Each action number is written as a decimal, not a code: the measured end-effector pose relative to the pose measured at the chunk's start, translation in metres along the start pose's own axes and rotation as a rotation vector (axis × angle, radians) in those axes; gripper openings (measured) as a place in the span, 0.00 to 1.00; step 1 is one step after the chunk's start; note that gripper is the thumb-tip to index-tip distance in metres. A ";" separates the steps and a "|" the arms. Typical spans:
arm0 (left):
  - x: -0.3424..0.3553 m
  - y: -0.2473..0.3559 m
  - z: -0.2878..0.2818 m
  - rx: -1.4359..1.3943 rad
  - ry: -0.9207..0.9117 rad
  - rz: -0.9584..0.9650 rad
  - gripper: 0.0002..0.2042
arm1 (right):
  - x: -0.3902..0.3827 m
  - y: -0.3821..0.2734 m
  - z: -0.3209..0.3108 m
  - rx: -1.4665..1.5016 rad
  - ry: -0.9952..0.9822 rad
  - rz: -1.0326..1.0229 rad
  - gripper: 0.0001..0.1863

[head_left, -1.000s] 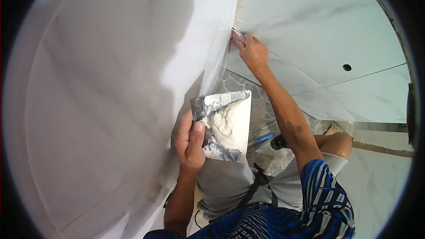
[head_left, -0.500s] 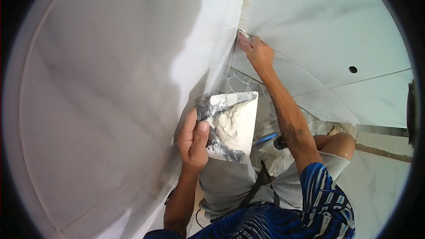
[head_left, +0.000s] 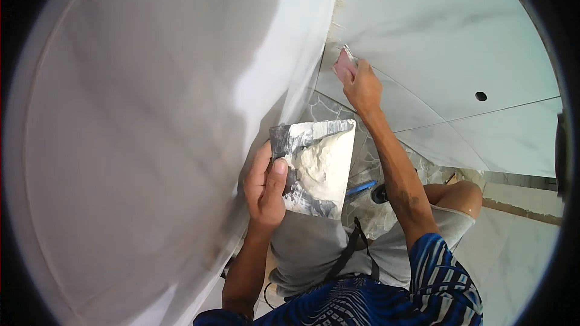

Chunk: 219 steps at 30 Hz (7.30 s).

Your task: The person mixes putty using scrapers and applies it into the seams between wall tiles using putty knives and a spreader.

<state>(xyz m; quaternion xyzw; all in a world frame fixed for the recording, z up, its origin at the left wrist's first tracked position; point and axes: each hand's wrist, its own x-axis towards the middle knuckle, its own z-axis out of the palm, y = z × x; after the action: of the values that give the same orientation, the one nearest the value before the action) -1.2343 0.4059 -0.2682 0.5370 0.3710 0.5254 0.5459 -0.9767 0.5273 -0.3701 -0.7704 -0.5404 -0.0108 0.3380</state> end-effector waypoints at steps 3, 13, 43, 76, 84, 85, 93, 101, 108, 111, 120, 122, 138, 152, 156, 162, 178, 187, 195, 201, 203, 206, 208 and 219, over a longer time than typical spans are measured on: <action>0.001 0.003 0.001 -0.040 0.014 -0.010 0.19 | -0.004 0.001 -0.017 0.017 -0.018 0.008 0.20; 0.003 0.001 0.001 -0.079 0.043 -0.001 0.18 | 0.003 -0.051 -0.153 1.063 -0.261 0.258 0.21; 0.019 0.010 0.022 -0.213 0.069 -0.170 0.16 | -0.026 0.027 -0.017 0.263 0.015 -0.281 0.11; 0.019 0.027 0.024 -0.205 0.061 -0.345 0.18 | -0.060 -0.036 -0.264 1.148 -0.513 0.263 0.28; 0.022 0.035 0.031 -0.223 -0.061 -0.240 0.17 | -0.097 0.003 -0.279 1.174 -0.642 0.353 0.38; 0.019 0.039 0.035 -0.150 -0.017 -0.264 0.17 | -0.103 0.011 -0.277 1.222 -0.618 0.361 0.37; 0.020 0.034 0.043 -0.066 0.008 -0.223 0.18 | -0.147 0.060 -0.235 1.539 -0.514 0.509 0.28; 0.028 0.028 0.013 -0.098 0.014 -0.217 0.19 | -0.114 0.051 -0.246 1.663 -0.638 0.600 0.24; 0.009 0.032 0.017 -0.059 0.040 -0.271 0.19 | -0.098 0.061 -0.226 1.539 -0.915 0.528 0.24; -0.009 0.045 0.016 -0.043 0.065 -0.247 0.19 | -0.094 0.064 -0.221 1.544 -1.044 0.302 0.25; -0.041 0.089 0.040 -0.161 0.178 -0.386 0.16 | -0.043 -0.006 -0.302 1.072 -0.696 -0.095 0.19; -0.029 0.107 0.040 -0.092 0.152 -0.423 0.16 | -0.021 -0.025 -0.312 0.817 -0.570 -0.609 0.17; 0.011 0.090 0.043 -0.282 0.051 -0.587 0.20 | 0.005 -0.073 -0.288 0.344 -0.426 -1.211 0.23; 0.002 0.095 0.039 -0.346 0.060 -0.564 0.22 | -0.013 -0.111 -0.304 0.173 -0.527 -1.323 0.27; -0.001 0.104 0.037 -0.286 -0.010 -0.542 0.22 | -0.021 -0.119 -0.321 0.032 -0.555 -1.313 0.26; -0.001 0.101 0.039 -0.389 -0.072 -0.573 0.23 | -0.018 -0.130 -0.348 -0.081 -0.676 -1.305 0.26; -0.070 -0.002 -0.026 -0.206 0.212 -0.421 0.17 | -0.024 -0.022 -0.383 0.952 -0.966 -0.047 0.16; -0.246 -0.142 -0.088 0.005 0.515 -0.664 0.20 | -0.025 0.040 -0.371 1.300 -0.865 0.212 0.22; -0.277 -0.142 -0.046 -0.103 0.810 -0.726 0.23 | -0.013 0.059 -0.328 1.514 -0.925 0.257 0.19; -0.279 -0.124 -0.024 -0.054 1.018 -0.687 0.23 | 0.030 0.034 -0.267 1.794 -1.089 0.301 0.20; -0.285 -0.123 -0.024 -0.026 1.068 -0.699 0.22 | 0.041 0.019 -0.249 1.750 -1.151 0.311 0.20; -0.300 -0.132 -0.031 0.078 1.162 -0.735 0.20 | 0.047 -0.008 -0.238 1.708 -1.227 0.338 0.22; -0.298 -0.144 -0.027 0.025 1.196 -0.700 0.19 | 0.047 -0.014 -0.232 1.622 -1.217 0.308 0.22; -0.300 -0.150 -0.035 0.215 1.231 -0.809 0.18 | 0.068 -0.002 -0.190 1.486 -1.296 0.316 0.25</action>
<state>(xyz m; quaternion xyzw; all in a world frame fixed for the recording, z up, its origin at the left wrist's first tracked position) -1.2936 0.1400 -0.4674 0.0176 0.8276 0.4502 0.3348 -0.8841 0.4832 -0.1965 -0.2838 -0.3814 0.7974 0.3716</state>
